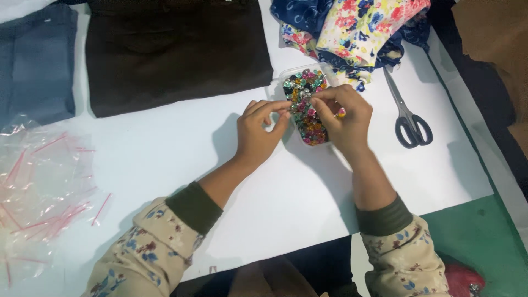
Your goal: Sorting small decorative buttons from a container and placing them into small plastic bags
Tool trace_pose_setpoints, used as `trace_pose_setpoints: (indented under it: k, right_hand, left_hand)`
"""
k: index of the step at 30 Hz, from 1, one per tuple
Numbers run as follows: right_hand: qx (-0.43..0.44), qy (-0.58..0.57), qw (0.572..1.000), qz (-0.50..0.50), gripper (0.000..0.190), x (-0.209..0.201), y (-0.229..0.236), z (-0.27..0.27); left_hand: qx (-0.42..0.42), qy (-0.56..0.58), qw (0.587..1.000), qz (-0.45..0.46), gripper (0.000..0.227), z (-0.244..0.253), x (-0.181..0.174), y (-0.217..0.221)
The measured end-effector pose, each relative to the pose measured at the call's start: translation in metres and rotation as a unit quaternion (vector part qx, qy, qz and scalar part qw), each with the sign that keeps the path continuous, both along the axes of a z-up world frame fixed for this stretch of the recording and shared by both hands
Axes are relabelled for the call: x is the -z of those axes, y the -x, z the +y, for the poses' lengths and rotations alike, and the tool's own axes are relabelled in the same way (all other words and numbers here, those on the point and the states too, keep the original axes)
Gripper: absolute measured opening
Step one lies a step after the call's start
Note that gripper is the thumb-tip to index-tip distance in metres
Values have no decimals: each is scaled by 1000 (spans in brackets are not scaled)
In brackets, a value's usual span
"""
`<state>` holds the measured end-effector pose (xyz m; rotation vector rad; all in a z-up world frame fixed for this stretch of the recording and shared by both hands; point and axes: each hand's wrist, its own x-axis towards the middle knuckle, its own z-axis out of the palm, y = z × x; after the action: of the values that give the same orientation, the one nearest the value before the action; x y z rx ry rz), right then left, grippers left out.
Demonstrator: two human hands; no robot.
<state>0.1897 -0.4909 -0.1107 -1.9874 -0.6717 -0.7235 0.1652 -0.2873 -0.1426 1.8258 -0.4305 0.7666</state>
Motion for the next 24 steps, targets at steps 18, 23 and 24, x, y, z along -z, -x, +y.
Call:
trace_pose_setpoints:
  k: [18, 23, 24]
  right_hand:
    - [-24, -16, 971, 236, 3, 49, 10, 198]
    - [2, 64, 967, 247, 5, 51, 7, 203]
    - [3, 79, 966, 247, 5, 52, 6, 202]
  left_hand:
    - [-212, -148, 950, 176, 17, 155, 13, 15]
    - [-263, -213, 926, 167, 12, 156, 22, 13]
    - [-278, -234, 918, 159, 13, 156, 21, 14]
